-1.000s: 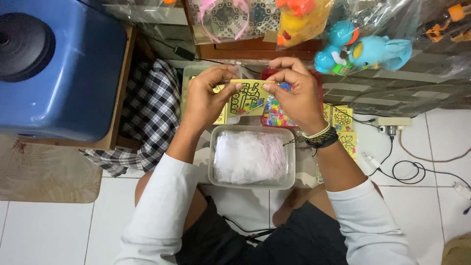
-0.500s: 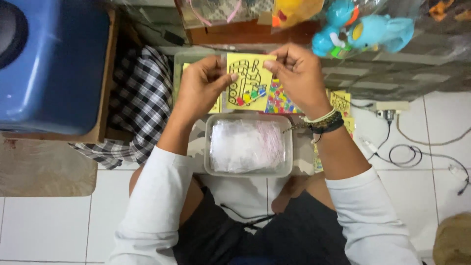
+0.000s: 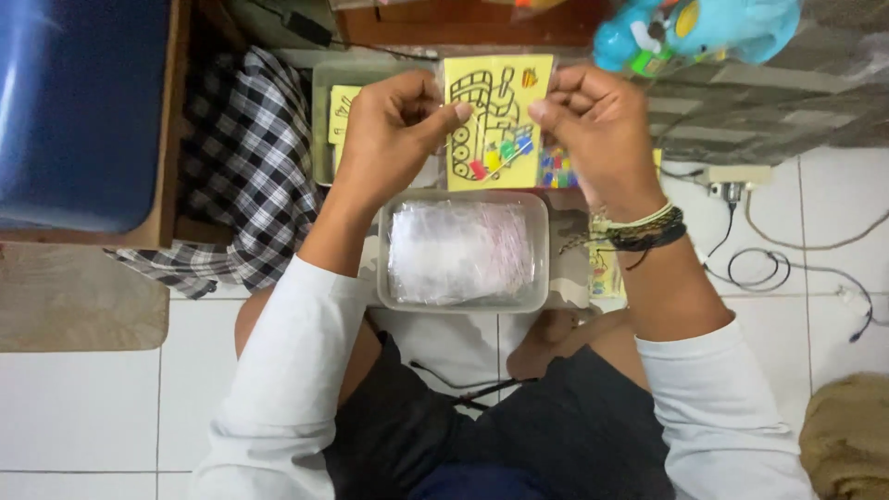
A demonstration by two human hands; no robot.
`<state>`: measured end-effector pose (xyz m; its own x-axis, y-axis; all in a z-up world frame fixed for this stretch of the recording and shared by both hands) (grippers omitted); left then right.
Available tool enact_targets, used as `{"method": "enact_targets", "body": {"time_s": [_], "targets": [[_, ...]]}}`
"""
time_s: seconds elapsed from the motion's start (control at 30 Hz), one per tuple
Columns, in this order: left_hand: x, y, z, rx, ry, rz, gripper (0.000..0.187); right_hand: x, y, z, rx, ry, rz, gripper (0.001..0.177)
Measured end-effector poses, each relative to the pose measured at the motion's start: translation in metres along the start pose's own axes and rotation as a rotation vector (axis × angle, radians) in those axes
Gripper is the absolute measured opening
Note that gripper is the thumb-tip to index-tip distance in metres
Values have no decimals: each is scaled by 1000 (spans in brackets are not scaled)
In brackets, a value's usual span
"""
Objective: The person packs small toy sets into clear plastic bags by hand, including a printed yellow card and several small colorful plastic blocks in each bag.
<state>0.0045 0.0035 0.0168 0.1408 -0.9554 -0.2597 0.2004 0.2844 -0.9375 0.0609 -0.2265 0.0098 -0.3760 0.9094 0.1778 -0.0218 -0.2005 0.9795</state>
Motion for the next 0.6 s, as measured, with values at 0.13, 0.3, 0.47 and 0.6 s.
{"method": "enact_targets", "body": {"time_s": [0.13, 0.3, 0.47, 0.6], "targets": [[15, 6, 3, 14, 88, 51, 20, -20, 11, -10, -37, -6, -140, 16], [40, 4, -1, 142, 226, 112, 13, -56, 9, -35, -54, 11, -177, 12], [45, -4, -2, 113, 363, 183, 8, -112, 28, -57, -92, -105, -195, 7], [47, 17, -7, 51, 451, 369, 15, -193, 17, -98, -141, -198, -428, 13]]}}
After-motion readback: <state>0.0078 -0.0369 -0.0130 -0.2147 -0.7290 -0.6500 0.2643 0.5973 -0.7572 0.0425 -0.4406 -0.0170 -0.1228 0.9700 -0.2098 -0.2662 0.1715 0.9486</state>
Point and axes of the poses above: each hand's wrist, its own z-axis towards the middle knuckle, its own x-axis out of the palm, y = z × x, the point moved 1 cm from there along z, towards the middle knuckle, and after that the axes turned 7 degrees about z, right-handed, at the moved point
